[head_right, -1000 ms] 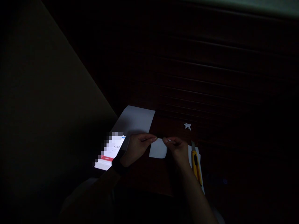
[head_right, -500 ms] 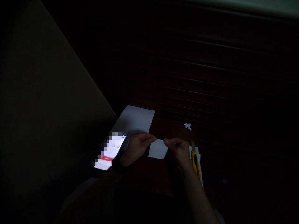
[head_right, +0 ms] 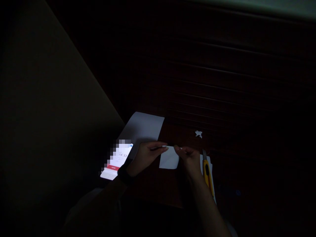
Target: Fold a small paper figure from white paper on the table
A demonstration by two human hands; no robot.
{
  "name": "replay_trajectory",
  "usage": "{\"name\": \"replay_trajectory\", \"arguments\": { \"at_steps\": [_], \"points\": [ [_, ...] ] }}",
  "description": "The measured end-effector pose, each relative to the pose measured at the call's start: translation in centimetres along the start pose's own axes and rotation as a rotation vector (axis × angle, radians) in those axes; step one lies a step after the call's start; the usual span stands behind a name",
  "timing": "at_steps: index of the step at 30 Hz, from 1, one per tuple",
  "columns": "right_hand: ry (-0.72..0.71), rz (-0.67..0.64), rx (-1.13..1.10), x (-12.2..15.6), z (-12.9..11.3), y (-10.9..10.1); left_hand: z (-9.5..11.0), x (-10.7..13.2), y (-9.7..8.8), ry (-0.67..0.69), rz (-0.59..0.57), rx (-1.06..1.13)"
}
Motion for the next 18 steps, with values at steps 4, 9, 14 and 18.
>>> {"name": "replay_trajectory", "arguments": {
  "at_steps": [4,9,14,18],
  "points": [
    [-0.001,-0.041,0.009,0.08,-0.04,0.19,-0.39,-0.05,0.28,-0.026,-0.044,-0.002],
    [0.004,-0.042,0.028,0.17,-0.08,0.19,-0.6,-0.15,0.22,-0.026,-0.047,-0.026],
    [-0.003,-0.045,0.055,0.16,-0.29,0.25,-0.36,-0.19,0.08,-0.003,-0.038,-0.014],
    [-0.014,-0.056,0.091,0.17,-0.44,0.33,-0.07,-0.11,-0.09,0.006,-0.015,-0.022]
  ]
}}
Point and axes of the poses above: each hand's wrist, its own x-axis away from the middle knuckle, its own y-axis out of the palm, z = x × y, the point moved 9 cm from there along -x, towards the middle knuckle, and after that the axes turned 9 degrees about -y, right-handed, at the moved point
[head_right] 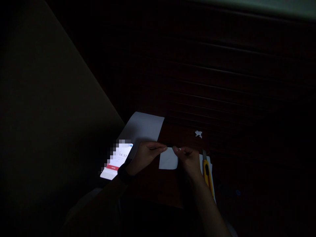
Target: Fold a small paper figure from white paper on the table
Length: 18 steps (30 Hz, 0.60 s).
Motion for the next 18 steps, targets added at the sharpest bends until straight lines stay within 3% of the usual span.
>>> {"name": "replay_trajectory", "arguments": {
  "at_steps": [6,14,18],
  "points": [
    [0.006,0.006,-0.048,0.02,0.09,0.27,-0.03,0.13,-0.63,0.008,0.071,-0.043],
    [-0.001,0.062,-0.011,-0.12,0.67,-0.48,-0.22,0.11,-0.55,0.026,0.073,-0.057],
    [0.043,-0.032,0.04,0.0,0.84,0.23,-0.33,0.11,-0.87,0.028,0.116,-0.078]
  ]
}}
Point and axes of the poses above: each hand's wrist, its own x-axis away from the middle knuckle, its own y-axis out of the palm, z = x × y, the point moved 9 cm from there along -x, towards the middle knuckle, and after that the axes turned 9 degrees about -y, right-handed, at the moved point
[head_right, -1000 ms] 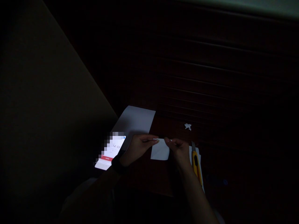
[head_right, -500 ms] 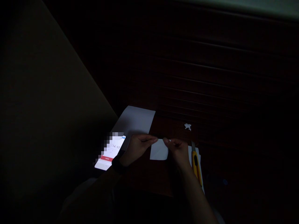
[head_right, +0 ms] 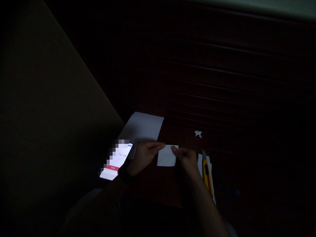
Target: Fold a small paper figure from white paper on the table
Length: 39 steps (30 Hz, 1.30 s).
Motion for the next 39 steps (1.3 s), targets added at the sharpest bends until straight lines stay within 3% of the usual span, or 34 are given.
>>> {"name": "replay_trajectory", "arguments": {
  "at_steps": [9,19,25,39],
  "points": [
    [-0.02,0.007,0.088,0.2,-0.8,0.2,-0.6,-0.3,-0.3,-0.046,0.016,0.018],
    [0.066,-0.065,0.022,0.2,0.6,0.7,-0.9,-0.5,-0.5,-0.097,0.0,0.067],
    [0.01,-0.017,0.05,0.1,0.5,0.3,-1.5,-0.7,-0.2,-0.176,-0.042,0.129],
    [0.038,-0.088,0.021,0.2,0.8,0.9,-1.9,-0.7,-0.3,-0.241,-0.061,0.163]
  ]
}}
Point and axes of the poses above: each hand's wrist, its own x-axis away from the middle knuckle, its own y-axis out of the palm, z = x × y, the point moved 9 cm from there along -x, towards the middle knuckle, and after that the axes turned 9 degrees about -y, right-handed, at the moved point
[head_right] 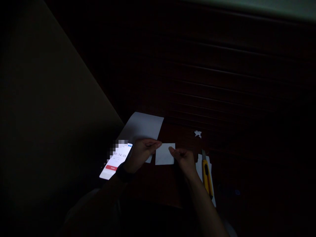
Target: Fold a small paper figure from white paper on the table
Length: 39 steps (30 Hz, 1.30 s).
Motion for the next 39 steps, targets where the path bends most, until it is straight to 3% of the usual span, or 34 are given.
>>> {"name": "replay_trajectory", "arguments": {
  "at_steps": [5,9,12,17,29,35,39],
  "points": [
    [-0.008,0.009,0.036,0.2,-0.3,-0.4,0.3,0.0,0.4,-0.016,-0.059,0.002],
    [-0.015,-0.127,0.09,0.8,-0.6,1.1,0.7,0.4,2.0,0.023,-0.232,-0.024],
    [-0.039,-0.217,0.15,1.2,-0.8,2.4,0.2,0.5,2.6,0.029,-0.277,-0.076],
    [-0.043,-0.292,0.163,1.4,-0.7,3.5,-0.8,0.2,2.7,0.048,-0.235,-0.148],
    [-0.057,-0.248,0.189,0.6,-0.6,2.6,-0.5,-0.6,1.6,0.119,-0.075,-0.135],
    [-0.098,-0.247,0.264,0.8,-0.9,1.8,0.1,-0.3,2.6,0.155,-0.185,-0.164],
    [-0.115,-0.248,0.287,0.7,-1.3,2.1,0.6,0.0,2.3,0.184,-0.113,-0.222]
  ]
}}
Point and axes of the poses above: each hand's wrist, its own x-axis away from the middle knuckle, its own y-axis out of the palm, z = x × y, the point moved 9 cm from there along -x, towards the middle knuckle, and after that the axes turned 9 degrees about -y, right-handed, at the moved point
